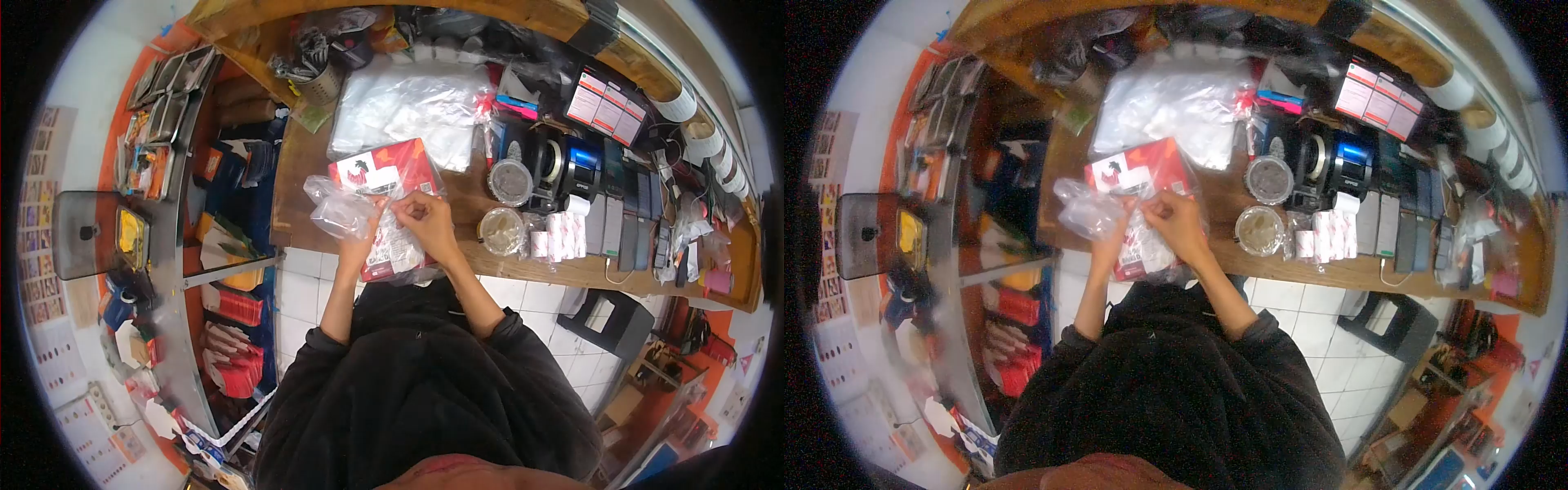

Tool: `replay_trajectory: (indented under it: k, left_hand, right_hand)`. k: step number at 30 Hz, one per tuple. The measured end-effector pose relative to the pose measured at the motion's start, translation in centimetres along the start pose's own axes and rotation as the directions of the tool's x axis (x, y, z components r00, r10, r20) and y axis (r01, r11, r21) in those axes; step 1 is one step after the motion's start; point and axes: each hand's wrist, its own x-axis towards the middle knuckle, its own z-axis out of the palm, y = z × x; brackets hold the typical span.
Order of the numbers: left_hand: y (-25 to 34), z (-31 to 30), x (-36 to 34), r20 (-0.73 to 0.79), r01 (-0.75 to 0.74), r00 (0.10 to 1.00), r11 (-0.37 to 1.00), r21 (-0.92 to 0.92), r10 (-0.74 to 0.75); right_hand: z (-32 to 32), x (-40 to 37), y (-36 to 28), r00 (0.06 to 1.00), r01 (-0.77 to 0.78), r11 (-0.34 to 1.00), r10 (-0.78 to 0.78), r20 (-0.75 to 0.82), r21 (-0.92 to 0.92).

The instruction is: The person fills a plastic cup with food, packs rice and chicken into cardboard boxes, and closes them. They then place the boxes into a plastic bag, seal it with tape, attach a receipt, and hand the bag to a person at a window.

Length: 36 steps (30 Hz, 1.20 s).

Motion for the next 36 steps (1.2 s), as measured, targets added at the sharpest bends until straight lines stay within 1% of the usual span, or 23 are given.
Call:
replay_trajectory:
  k: [5,9,10,12,13,14,15,17,18,19,21,22,24,25,27,28,29,30,31,32,33,35,36]
  left_hand:
    - [-1.3,0.0,0.1,-0.036,0.013,0.999,1.000,0.005,-0.013]
    - [0.9,-0.1,-0.3,-0.027,-0.015,1.000,0.997,0.074,0.017]
    - [-0.2,-0.2,-0.4,-0.023,-0.013,1.000,0.998,0.069,0.014]
    - [-4.3,-0.7,-0.1,0.110,-0.082,0.992,0.966,0.244,0.057]
    - [-5.8,-1.1,0.1,0.125,-0.096,0.990,0.968,0.233,0.068]
    - [-7.1,-1.6,0.4,0.201,-0.140,0.977,0.926,0.352,0.071]
    - [-7.5,-1.5,1.0,0.284,-0.207,0.955,0.867,0.453,0.080]
    - [-5.8,-1.3,0.8,0.118,-0.255,0.964,0.952,0.167,0.237]
    - [-5.9,-1.4,0.9,0.176,-0.131,0.978,0.986,0.106,0.111]
    - [-6.2,-1.5,1.2,0.247,0.004,0.969,0.998,0.067,-0.020]
    - [-6.2,-1.6,1.9,0.330,-0.089,0.943,0.987,0.131,0.041]
    - [-5.6,-1.7,2.4,0.368,-0.165,0.926,0.967,0.193,0.085]
    - [-3.7,-1.9,3.3,0.442,-0.324,0.883,0.888,0.327,0.160]
    - [-2.6,-2.1,3.5,0.475,-0.392,0.860,0.837,0.382,0.185]
    - [-1.8,-2.0,3.8,0.512,-0.459,0.832,0.783,0.419,0.213]
    - [-3.8,-1.8,3.5,0.521,-0.474,0.822,0.781,0.406,0.229]
    - [-7.7,-1.5,3.6,0.449,-0.312,0.873,0.926,0.214,0.190]
    - [-10.8,-1.8,3.8,0.392,-0.137,0.911,0.991,-0.004,0.127]
    - [-11.0,-1.6,3.6,0.353,-0.113,0.930,0.994,-0.005,0.107]
    - [-10.9,-1.4,3.2,0.310,-0.141,0.944,0.988,0.068,0.113]
    - [-11.2,-1.3,2.7,0.261,-0.158,0.958,0.979,0.129,0.121]
    - [-12.8,-1.4,1.4,0.152,-0.181,0.978,0.947,0.266,0.145]
    - [-14.3,-1.5,0.8,0.082,-0.179,0.984,0.921,0.345,0.160]
  right_hand:
    - [0.2,-0.1,-0.3,1.000,-0.016,0.999,0.016,-0.005,-0.041]
    - [0.2,0.2,-0.5,1.000,-0.015,1.000,0.015,-0.013,0.005]
    - [0.1,0.4,-0.9,1.000,-0.024,1.000,0.025,-0.016,0.015]
    - [-0.3,0.8,-0.9,0.998,-0.059,0.998,0.059,0.029,-0.002]
    - [-0.6,1.0,-1.0,0.993,-0.091,0.996,0.091,0.071,-0.014]
    - [-0.8,1.1,-0.9,0.996,-0.077,0.997,0.078,0.040,-0.024]
    - [-0.8,1.2,-0.6,0.992,-0.098,0.995,0.099,0.077,-0.018]
    - [-0.9,1.2,-1.1,0.990,-0.093,0.992,0.101,0.103,-0.080]
    - [-0.9,0.8,-1.9,0.992,-0.074,0.986,0.087,0.087,-0.148]
    - [-0.2,0.6,-1.8,0.984,0.161,0.913,-0.177,-0.010,-0.375]
    - [0.1,1.8,-0.7,0.899,0.374,0.759,-0.438,0.006,-0.533]
    - [0.3,2.2,-0.8,0.892,0.359,0.749,-0.450,-0.030,-0.557]
    - [0.6,3.2,-0.9,0.904,0.265,0.835,-0.389,-0.176,-0.482]
    - [0.8,3.6,-0.4,0.895,0.264,0.828,-0.401,-0.194,-0.494]
    - [1.1,3.9,0.4,0.879,0.248,0.852,-0.398,-0.262,-0.462]
    - [0.9,3.9,0.3,0.865,0.250,0.832,-0.421,-0.272,-0.495]
    - [0.1,3.5,-0.3,0.856,0.252,0.828,-0.433,-0.284,-0.502]
    - [-0.7,3.1,-1.4,0.913,0.201,0.908,-0.310,-0.266,-0.369]
    - [-1.9,3.1,-2.3,0.955,0.141,0.963,-0.194,-0.224,-0.230]
    - [-3.5,4.0,-2.2,0.955,0.131,0.991,-0.133,-0.266,-0.027]
    - [-5.9,4.1,-3.7,0.948,0.157,0.987,-0.160,-0.275,-0.031]
    - [-12.8,3.1,-9.5,0.907,0.346,0.873,-0.218,-0.360,0.344]
    - [-16.6,1.9,-12.5,0.872,0.399,0.874,-0.267,-0.410,0.279]
